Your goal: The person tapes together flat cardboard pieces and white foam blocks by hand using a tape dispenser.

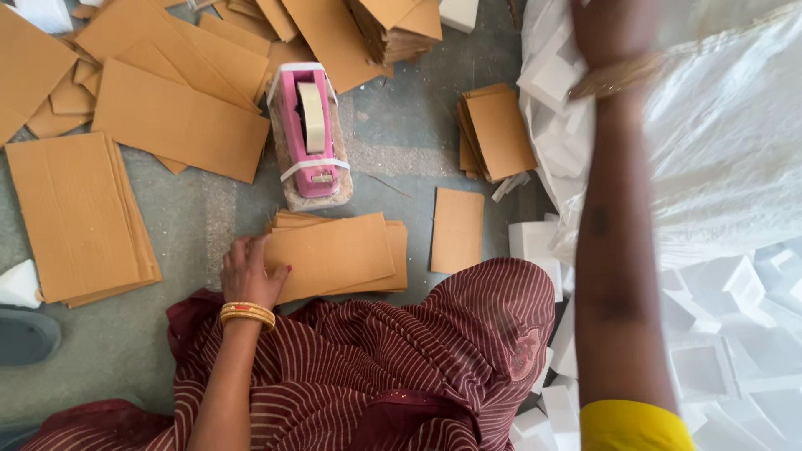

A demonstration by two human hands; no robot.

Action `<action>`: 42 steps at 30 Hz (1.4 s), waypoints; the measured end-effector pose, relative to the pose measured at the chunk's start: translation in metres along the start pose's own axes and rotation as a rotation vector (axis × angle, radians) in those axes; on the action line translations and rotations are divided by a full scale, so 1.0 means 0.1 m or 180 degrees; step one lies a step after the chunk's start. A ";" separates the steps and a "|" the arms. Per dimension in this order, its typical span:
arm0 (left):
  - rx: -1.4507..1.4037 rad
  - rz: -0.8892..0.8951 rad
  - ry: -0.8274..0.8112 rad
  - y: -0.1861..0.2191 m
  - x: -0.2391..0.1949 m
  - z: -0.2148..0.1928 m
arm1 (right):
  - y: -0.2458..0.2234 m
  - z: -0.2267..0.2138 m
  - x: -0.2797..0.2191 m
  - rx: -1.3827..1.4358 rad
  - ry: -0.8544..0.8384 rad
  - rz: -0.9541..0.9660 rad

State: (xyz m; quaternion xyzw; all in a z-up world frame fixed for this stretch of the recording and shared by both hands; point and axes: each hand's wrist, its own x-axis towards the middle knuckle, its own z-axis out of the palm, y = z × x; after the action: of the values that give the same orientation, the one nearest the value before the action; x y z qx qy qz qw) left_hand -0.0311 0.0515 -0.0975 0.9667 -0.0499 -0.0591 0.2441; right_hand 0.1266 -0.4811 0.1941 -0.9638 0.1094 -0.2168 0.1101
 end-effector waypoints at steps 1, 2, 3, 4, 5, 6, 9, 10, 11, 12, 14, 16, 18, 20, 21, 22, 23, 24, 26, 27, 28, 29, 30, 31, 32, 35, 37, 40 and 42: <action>0.0115 -0.0038 -0.0092 0.03 -0.01 -0.04 | 0.00 0.24 -0.24 -0.0028 -0.0318 0.0129; 0.0115 -0.0096 -0.0100 0.06 -0.01 -0.08 | 0.05 0.46 -0.50 -0.0136 -0.0714 0.0263; 0.0116 -0.0154 -0.0108 0.09 -0.01 -0.10 | 0.14 0.72 -0.83 -0.0242 -0.1069 0.0291; 0.0116 -0.0211 -0.0110 0.12 0.01 -0.11 | 0.28 0.97 -1.06 -0.0263 -0.1257 0.0057; 0.0128 -0.0187 -0.0068 0.13 0.04 -0.11 | 0.45 1.22 -1.31 -0.0467 -0.1523 0.0440; 0.0149 -0.0173 -0.0045 0.14 0.04 -0.11 | 0.63 1.44 -1.53 -0.0594 -0.1585 0.0550; 0.0107 -0.0347 -0.0073 0.09 0.06 -0.10 | 1.00 1.89 -1.89 -0.0814 -0.1756 0.1098; 0.0071 -0.0451 -0.0117 0.09 0.05 -0.07 | 1.06 1.95 -1.96 -0.0877 -0.1825 0.1320; 0.0056 -0.0525 -0.0154 0.09 0.04 -0.05 | 1.09 1.98 -2.00 -0.0801 -0.1795 0.1338; 0.0036 -0.0587 -0.0200 0.09 0.05 -0.03 | 1.11 1.95 -2.04 -0.0735 -0.1761 0.1371; 0.0010 -0.0663 -0.0225 0.10 0.04 -0.02 | 1.00 1.95 -2.02 -0.0816 -0.1618 0.1224; -0.0014 -0.0689 -0.0159 0.10 0.05 -0.05 | 0.81 2.00 -1.91 -0.1097 -0.1373 0.0846; 0.0322 -0.0422 0.0196 0.08 0.04 -0.05 | 0.75 2.03 -1.85 -0.0795 -0.1055 0.0383; 0.0283 -0.0375 0.0199 0.07 0.00 0.00 | 0.90 1.92 -1.93 -0.0519 -0.0931 0.0283; 0.0088 -0.0492 0.0054 0.06 -0.03 0.00 | 1.04 1.81 -1.96 -0.0369 -0.0948 0.0377; -0.0104 -0.0621 -0.0024 0.02 0.01 0.00 | 1.14 1.75 -1.85 -0.0189 -0.0914 0.0419; -0.0202 -0.0550 0.0041 0.00 0.05 0.00 | 1.25 1.63 -1.77 -0.0119 -0.0717 0.0506; -0.0302 -0.0518 0.0103 -0.04 0.03 0.00 | 1.37 1.49 -1.70 -0.0044 -0.0546 0.0564; -0.0432 -0.0545 0.0106 -0.12 0.02 0.04 | 1.66 1.16 -1.59 -0.0622 -0.0256 0.0159; -0.0461 -0.0604 0.0047 -0.13 0.00 0.07 | 1.83 0.97 -1.56 -0.0757 -0.0205 0.0151; -0.0489 -0.0667 -0.0003 -0.14 0.00 0.09 | 1.99 0.82 -1.51 -0.0885 -0.0150 0.0135; -0.0507 -0.0698 -0.0034 -0.15 -0.01 0.10 | 2.14 0.69 -1.49 -0.0620 -0.0246 0.0597; -0.0522 -0.0730 -0.0049 -0.15 0.01 0.10 | 2.28 0.61 -1.44 -0.0338 -0.0332 0.1049; -0.0537 -0.0761 -0.0063 -0.15 0.04 0.10 | 2.39 0.61 -1.40 -0.0051 -0.0420 0.1498; -0.0547 -0.0882 -0.0120 -0.15 0.06 0.10 | 2.48 0.68 -1.37 -0.0051 -0.0423 0.1609; -0.0524 -0.1136 -0.0299 -0.15 0.07 0.09 | 2.66 1.05 -1.38 0.0001 -0.0319 0.1782; -0.0479 -0.1177 -0.0345 -0.16 0.06 0.08 | 2.66 1.36 -1.37 0.0126 -0.0050 0.1599; -0.0732 -0.1423 -0.0464 -0.18 0.05 0.06 | 2.55 1.62 -1.32 0.0126 -0.0160 0.2075; -0.0818 -0.1433 -0.0469 -0.22 0.05 0.05 | 2.54 1.54 -1.38 -0.0089 -0.0029 0.2002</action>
State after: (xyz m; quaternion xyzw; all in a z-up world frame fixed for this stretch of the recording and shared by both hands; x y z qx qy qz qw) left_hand -0.0259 0.0676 -0.1128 0.9076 0.1565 -0.1879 0.3412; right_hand 0.0316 -0.6621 -0.0618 -0.8851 0.4046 -0.1662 0.1589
